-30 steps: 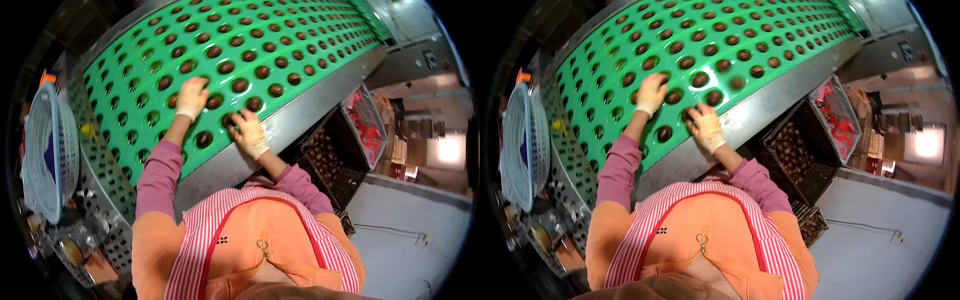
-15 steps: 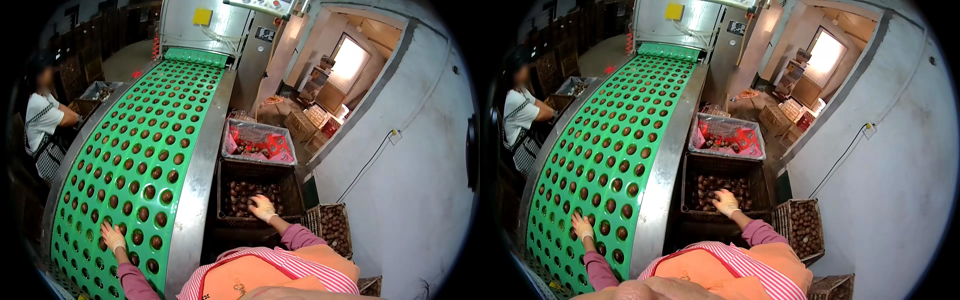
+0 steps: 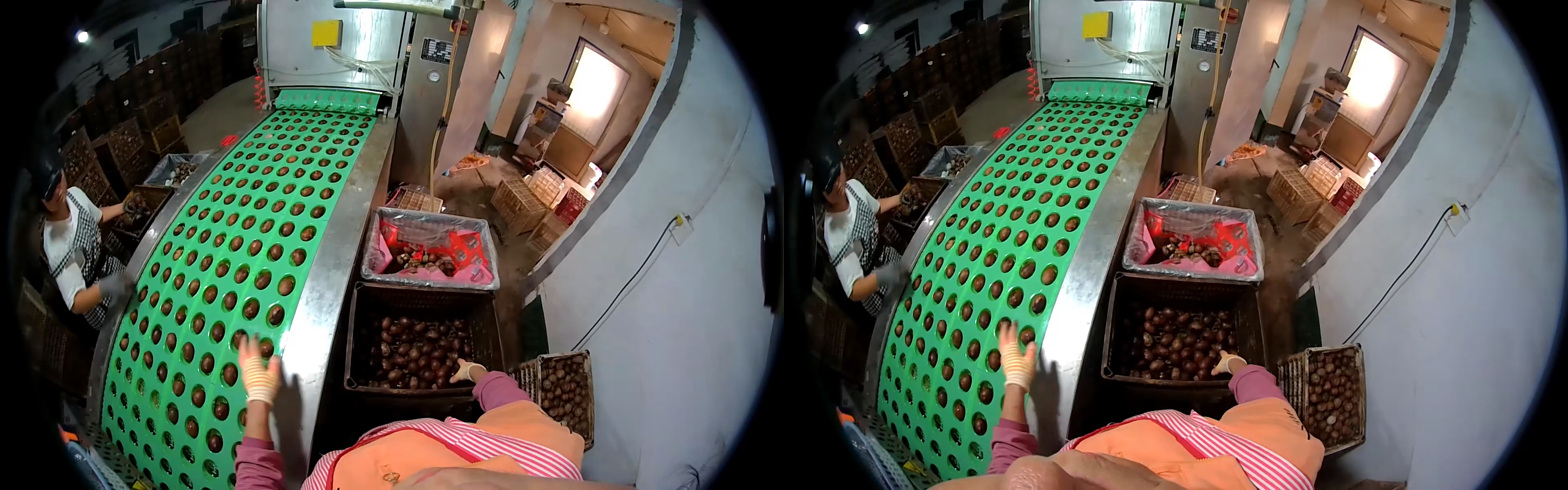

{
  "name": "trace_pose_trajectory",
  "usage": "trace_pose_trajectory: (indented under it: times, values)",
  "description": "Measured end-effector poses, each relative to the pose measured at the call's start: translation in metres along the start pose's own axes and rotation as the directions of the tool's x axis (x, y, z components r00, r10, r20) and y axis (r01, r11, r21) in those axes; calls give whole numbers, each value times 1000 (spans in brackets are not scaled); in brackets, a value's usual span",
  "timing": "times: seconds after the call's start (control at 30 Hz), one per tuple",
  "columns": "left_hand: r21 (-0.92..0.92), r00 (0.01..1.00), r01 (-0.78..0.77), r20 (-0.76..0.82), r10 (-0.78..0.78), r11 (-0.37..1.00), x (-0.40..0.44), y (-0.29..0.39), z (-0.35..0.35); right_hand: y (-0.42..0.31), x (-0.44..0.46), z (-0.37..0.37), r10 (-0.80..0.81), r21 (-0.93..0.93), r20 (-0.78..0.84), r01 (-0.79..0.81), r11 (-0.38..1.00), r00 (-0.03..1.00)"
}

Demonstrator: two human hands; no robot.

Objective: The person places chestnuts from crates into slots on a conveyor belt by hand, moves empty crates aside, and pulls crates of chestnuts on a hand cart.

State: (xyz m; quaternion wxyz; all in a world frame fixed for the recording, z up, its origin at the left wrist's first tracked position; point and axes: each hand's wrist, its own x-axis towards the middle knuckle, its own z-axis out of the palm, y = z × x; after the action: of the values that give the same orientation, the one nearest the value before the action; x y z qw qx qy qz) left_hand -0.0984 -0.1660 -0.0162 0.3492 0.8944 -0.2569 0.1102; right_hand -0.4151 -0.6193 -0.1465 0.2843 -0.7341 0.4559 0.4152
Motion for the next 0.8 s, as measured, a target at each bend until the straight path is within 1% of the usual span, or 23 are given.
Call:
trace_pose_trajectory:
  times: [0.03, 0.13, 0.17, 0.2, 0.23, 0.27, 0.3, 0.33, 0.37, 0.4, 0.43, 0.47, 0.53, 0.6, 0.63, 0.67, 0.73, 0.77, 0.8]
  values:
    - [-46, 999, -6, 45, 8, 999, 2, 19, 13, 1, 12, 0, -5, 6, 0, 5, 1000, 1000]
    - [-211, 984, -13, 172, 51, 977, 4, 69, 54, 7, 41, 5, -103, -12, -19, 103, 995, 995]
    - [-315, 961, 96, 278, -6, 944, 7, 94, 62, 5, 39, 5, -145, -12, -47, 144, 989, 988]
    - [-249, 948, 11, 311, 69, 968, 11, 111, 71, 0, 31, 2, -143, 26, -76, 145, 989, 987]
    - [-299, 936, -21, 329, 124, 954, 14, 117, 88, -2, 28, 3, -177, 128, -138, 195, 972, 974]
    - [-343, 918, -31, 362, 162, 939, 13, 119, 111, -3, 26, 4, -204, 153, -233, 243, 958, 951]
    - [-366, 909, -40, 373, 186, 930, 14, 118, 135, 0, 41, 7, -263, 140, -241, 302, 943, 934]
    - [-448, 904, 6, 384, 186, 894, 16, 119, 155, -3, 41, 6, -334, 172, -287, 391, 904, 898]
    - [-445, 895, 18, 407, 184, 896, 21, 122, 172, -14, 19, -8, -345, 445, -176, 387, 807, 922]
    - [-393, 876, 81, 467, 124, 916, 17, 113, 192, -24, 7, -12, -352, 499, -170, 389, 774, 920]
    - [-402, 850, 127, 516, 110, 907, 17, 105, 215, -24, 18, -5, -272, 785, 29, 147, 602, 962]
    - [-410, 787, 250, 614, 62, 877, 15, 102, 230, -29, 26, -3, -214, 707, -11, 159, 689, 977]
    - [-84, 629, 221, 773, -76, 972, 21, 118, 247, -40, 21, -11, -274, 684, 83, 145, 715, 958]
    - [103, 450, 174, 877, -172, 979, 17, 133, 262, -43, 32, -11, -289, 664, 138, 128, 737, 947]
    - [236, 322, 114, 910, -261, 965, 17, 139, 271, -44, 35, -11, -300, 673, 151, 124, 729, 942]
    - [258, 303, 79, 914, -270, 963, 10, 136, 285, -46, 38, -12, -305, 701, 162, 108, 705, 938]
    - [301, 264, 13, 919, -293, 954, -9, 133, 304, -48, 37, -20, -304, 780, 224, 17, 626, 926]
    - [309, 228, 51, 922, -313, 950, -12, 134, 308, -47, 39, -21, -318, 807, 233, 0, 591, 919]
    - [336, 229, 17, 916, -331, 942, -9, 143, 307, -44, 48, -15, -343, 828, 233, -1, 560, 910]
